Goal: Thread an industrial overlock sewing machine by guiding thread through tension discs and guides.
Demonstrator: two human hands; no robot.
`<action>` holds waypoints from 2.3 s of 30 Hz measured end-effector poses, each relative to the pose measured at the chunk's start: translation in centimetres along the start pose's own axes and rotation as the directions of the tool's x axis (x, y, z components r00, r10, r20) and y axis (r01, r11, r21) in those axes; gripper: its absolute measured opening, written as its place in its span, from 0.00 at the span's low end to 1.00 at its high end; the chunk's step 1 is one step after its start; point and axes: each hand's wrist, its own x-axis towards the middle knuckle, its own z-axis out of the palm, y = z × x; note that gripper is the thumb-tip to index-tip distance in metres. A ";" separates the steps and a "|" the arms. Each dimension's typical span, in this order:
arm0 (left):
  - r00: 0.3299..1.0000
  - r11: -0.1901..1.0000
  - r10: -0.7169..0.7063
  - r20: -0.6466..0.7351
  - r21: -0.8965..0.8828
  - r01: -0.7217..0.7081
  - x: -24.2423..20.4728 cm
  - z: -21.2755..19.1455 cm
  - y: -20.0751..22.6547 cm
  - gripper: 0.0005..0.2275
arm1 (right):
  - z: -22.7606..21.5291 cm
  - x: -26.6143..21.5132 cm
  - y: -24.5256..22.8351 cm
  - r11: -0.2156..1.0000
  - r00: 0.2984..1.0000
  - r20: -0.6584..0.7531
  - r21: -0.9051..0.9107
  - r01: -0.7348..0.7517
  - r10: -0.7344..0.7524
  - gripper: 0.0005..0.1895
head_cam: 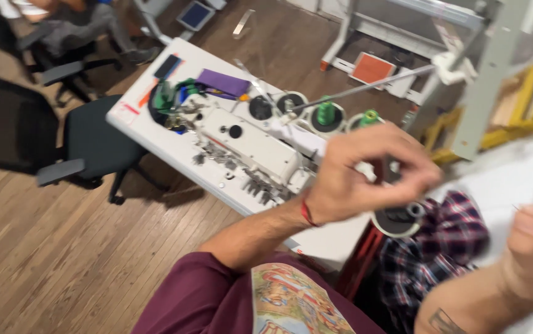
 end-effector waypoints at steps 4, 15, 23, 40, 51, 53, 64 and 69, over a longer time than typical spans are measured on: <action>0.972 0.982 -0.183 -0.145 0.026 0.188 0.5 -0.5 -0.2 0.02 | 4.1 7.4 -9.5 0.973 1.000 0.000 0.230 0.015 -0.016 0.15; 0.933 0.929 -0.360 0.009 -0.091 0.360 0.1 0.6 -1.6 0.13 | 7.2 12.1 -14.1 0.943 0.989 0.145 0.332 -0.006 -0.045 0.09; 0.952 0.940 -0.304 0.040 -0.153 0.306 0.3 1.0 -1.1 0.11 | 6.8 13.6 -14.6 0.927 0.967 0.246 0.374 -0.032 -0.066 0.09; 0.961 0.952 -0.277 0.014 -0.134 0.277 0.3 1.0 -1.3 0.09 | 6.7 14.4 -14.7 0.948 0.951 0.275 0.316 0.049 -0.141 0.10; 0.963 0.955 -0.271 0.003 -0.123 0.270 0.3 1.1 -1.2 0.09 | 6.8 14.4 -14.7 0.948 0.952 0.269 0.313 0.056 -0.145 0.11; 0.961 0.954 -0.276 0.001 -0.123 0.274 0.2 1.0 -1.3 0.09 | 6.8 14.4 -14.8 0.952 0.950 0.276 0.302 0.057 -0.145 0.13; 0.975 0.971 -0.222 -0.012 -0.094 0.220 0.0 1.0 -1.6 0.10 | 6.9 14.4 -15.3 0.968 0.953 0.269 0.241 0.074 -0.139 0.08; 0.986 0.985 -0.168 0.000 0.040 0.168 0.8 0.9 -1.3 0.07 | 6.8 14.4 -15.1 0.958 0.950 0.273 0.277 0.073 -0.151 0.07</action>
